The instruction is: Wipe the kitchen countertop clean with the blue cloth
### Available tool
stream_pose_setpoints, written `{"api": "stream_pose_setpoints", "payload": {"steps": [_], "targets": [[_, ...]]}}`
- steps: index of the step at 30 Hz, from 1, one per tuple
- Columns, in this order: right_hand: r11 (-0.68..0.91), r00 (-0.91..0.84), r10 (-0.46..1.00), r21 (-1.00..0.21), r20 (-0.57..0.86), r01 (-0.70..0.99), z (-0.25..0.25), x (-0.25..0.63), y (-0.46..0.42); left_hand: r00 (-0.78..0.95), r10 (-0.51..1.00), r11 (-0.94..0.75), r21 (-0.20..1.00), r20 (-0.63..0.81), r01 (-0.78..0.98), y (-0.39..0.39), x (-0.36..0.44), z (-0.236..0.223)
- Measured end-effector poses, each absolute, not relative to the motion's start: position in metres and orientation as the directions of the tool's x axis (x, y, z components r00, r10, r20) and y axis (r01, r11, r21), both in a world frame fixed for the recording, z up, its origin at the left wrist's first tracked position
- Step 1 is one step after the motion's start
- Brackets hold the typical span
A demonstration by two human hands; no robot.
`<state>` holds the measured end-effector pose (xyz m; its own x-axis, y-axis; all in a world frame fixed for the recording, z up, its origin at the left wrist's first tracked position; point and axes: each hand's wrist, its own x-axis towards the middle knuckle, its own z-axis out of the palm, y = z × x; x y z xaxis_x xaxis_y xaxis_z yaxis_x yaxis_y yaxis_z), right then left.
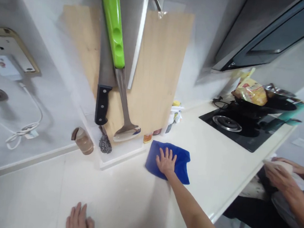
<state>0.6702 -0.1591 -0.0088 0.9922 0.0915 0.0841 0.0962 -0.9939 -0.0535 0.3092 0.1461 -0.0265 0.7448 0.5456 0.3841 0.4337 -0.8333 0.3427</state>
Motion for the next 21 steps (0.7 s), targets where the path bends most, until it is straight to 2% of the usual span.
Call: {"api": "stream_pose_setpoints", "payload": {"steps": [8, 14, 17, 21], "targets": [[-0.986, 0.973, 0.157, -0.028, 0.17, 0.164, -0.008, 0.577, -0.169, 0.73, 0.525, -0.848, 0.339, 0.438, 0.406, 0.135, 0.31, -0.014], [-0.975, 0.965, 0.221, 0.003, 0.142, 0.222, -0.006, 0.509, -0.154, 0.739, 0.536, -0.835, 0.387, 0.407, 0.392, 0.128, 0.308, -0.012], [-0.955, 0.945, 0.282, -0.04, 0.163, 0.292, -0.011, 0.474, -0.131, 0.737, 0.541, -0.831, 0.395, 0.405, 0.393, 0.125, 0.306, -0.01], [-0.867, 0.867, 0.433, -0.15, 0.245, 0.475, -0.016, 0.425, -0.094, 0.736, 0.541, -0.831, 0.39, 0.406, 0.396, 0.122, 0.305, -0.005]]}}
